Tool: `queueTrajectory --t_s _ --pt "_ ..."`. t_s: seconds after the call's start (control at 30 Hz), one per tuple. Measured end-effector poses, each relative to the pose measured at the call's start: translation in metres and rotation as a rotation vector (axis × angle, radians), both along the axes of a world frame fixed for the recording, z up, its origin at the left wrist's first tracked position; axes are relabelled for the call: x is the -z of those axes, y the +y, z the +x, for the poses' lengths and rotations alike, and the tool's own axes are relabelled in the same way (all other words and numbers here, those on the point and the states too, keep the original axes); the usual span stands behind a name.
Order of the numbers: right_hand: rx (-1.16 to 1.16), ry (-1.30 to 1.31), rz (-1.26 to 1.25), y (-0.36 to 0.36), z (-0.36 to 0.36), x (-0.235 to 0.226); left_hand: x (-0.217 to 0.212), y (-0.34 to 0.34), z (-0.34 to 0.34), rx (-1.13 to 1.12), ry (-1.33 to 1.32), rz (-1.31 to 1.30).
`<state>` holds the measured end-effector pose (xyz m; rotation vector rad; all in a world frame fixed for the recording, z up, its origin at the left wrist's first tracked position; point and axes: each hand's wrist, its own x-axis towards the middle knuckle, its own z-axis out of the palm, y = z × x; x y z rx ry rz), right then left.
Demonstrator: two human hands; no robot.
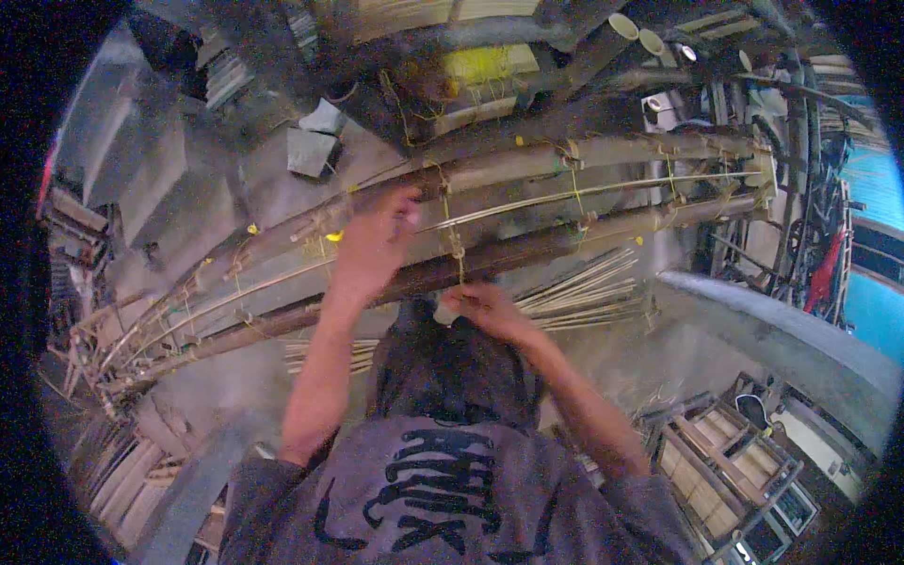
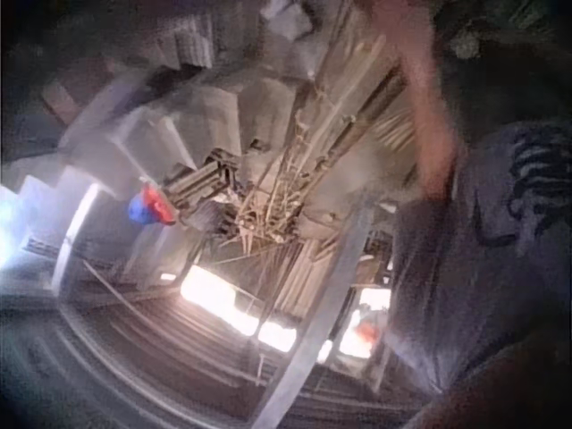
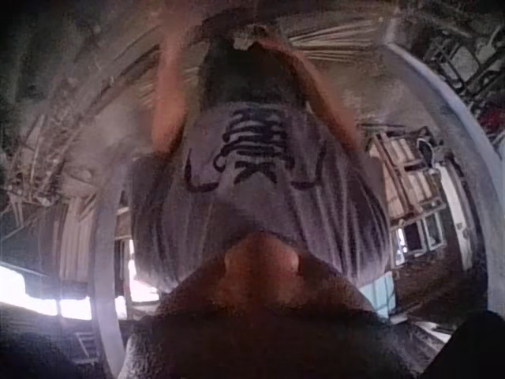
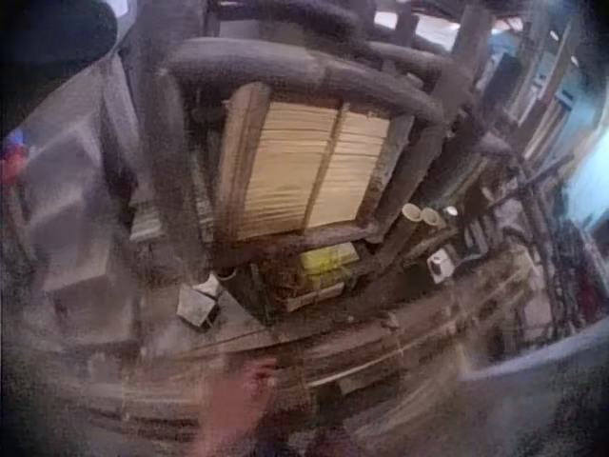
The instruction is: The person repeatedly picks up bundles of thin bamboo sticks from the floor and ties them to a horizontal wooden rail using yellow string. The person loops the string around the sticks and the rail, then pulls it tight to secure the bundles in place.
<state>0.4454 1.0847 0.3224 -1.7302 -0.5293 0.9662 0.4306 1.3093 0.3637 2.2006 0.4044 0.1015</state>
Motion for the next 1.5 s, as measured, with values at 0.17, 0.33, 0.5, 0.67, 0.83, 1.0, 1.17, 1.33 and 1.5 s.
queueTrajectory --t_s 0.17,0.33,0.5,0.67,0.83,1.0,1.17,1.33,1.5 --pt "-0.574 -0.913 0.04 0.086 0.092 -0.189 0.046 -0.026 -0.012 0.089 -0.141 0.293" --pt "-0.719 -0.922 0.057 0.198 0.129 -0.112 0.055 -0.03 -0.02 -0.082 -0.019 0.326" --pt "-0.198 -0.886 -0.317 0.16 0.174 0.044 0.045 -0.039 -0.001 0.006 -0.092 0.374" --pt "-0.323 -0.475 0.127 0.095 0.068 -0.021 0.072 -0.029 -0.015 -0.067 0.144 0.386" --pt "-0.64 -0.644 0.049 0.053 -0.015 0.044 0.039 -0.038 0.004 -0.233 -0.177 -0.411" --pt "-0.769 -0.603 -0.169 0.052 -0.002 0.019 0.027 0.014 0.109 -0.091 0.113 -0.491" --pt "-0.348 -0.672 0.334 0.032 0.025 -0.001 0.13 0.066 0.117 -0.173 0.474 -1.008" --pt "-0.315 -1.062 -0.194 0.052 0.091 -0.047 0.099 0.129 0.093 0.09 0.44 -0.42" --pt "-0.141 -0.59 -0.098 0.044 -0.026 -0.071 0.015 0.176 -0.022 0.09 0.08 -0.545"
